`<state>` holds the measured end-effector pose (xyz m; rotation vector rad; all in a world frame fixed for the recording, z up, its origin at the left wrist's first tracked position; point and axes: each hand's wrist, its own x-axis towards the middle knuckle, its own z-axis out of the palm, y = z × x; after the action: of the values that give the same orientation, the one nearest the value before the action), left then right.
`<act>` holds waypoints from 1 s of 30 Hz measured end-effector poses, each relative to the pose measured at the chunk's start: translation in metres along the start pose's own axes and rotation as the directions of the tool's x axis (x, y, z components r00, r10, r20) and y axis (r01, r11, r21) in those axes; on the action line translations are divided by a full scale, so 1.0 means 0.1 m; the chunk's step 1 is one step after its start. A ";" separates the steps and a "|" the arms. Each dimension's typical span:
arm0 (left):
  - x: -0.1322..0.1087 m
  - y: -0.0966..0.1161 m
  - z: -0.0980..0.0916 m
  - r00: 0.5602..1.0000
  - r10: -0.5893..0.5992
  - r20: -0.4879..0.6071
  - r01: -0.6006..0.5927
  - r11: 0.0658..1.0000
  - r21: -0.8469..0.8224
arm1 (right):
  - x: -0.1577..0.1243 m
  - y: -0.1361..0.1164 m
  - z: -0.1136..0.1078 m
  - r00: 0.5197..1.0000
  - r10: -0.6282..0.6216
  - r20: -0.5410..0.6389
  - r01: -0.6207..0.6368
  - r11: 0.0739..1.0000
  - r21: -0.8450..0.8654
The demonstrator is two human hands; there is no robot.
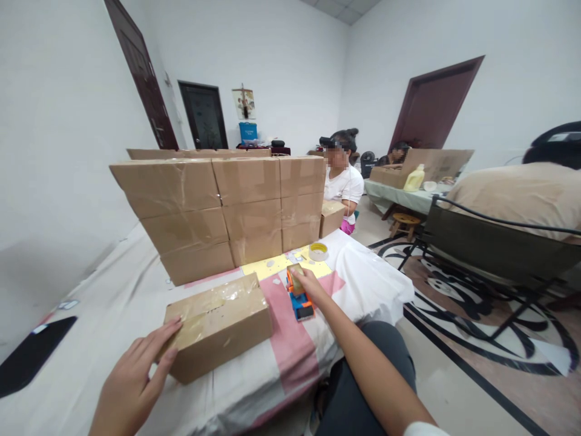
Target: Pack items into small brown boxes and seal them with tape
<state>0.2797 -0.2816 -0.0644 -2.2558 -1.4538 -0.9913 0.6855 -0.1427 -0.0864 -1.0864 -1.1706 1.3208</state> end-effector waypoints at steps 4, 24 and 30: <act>0.00 0.01 0.01 1.000 -0.014 0.007 0.014 1.000 -0.013 | 0.00 0.00 0.01 1.000 -0.003 -0.002 0.003 1.000 -0.009; -0.03 -0.03 0.03 1.000 -0.016 0.021 0.016 1.000 -0.009 | -0.01 0.00 0.01 1.000 -0.011 -0.001 0.011 1.000 -0.010; -0.02 -0.01 0.03 0.999 -0.049 0.022 0.049 0.999 -0.023 | 0.02 0.04 0.00 1.000 -0.009 -0.002 0.009 1.000 -0.012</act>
<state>0.2792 -0.2804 -0.0679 -2.2637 -1.5210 -1.0067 0.6852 -0.1412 -0.0903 -1.0896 -1.1816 1.3069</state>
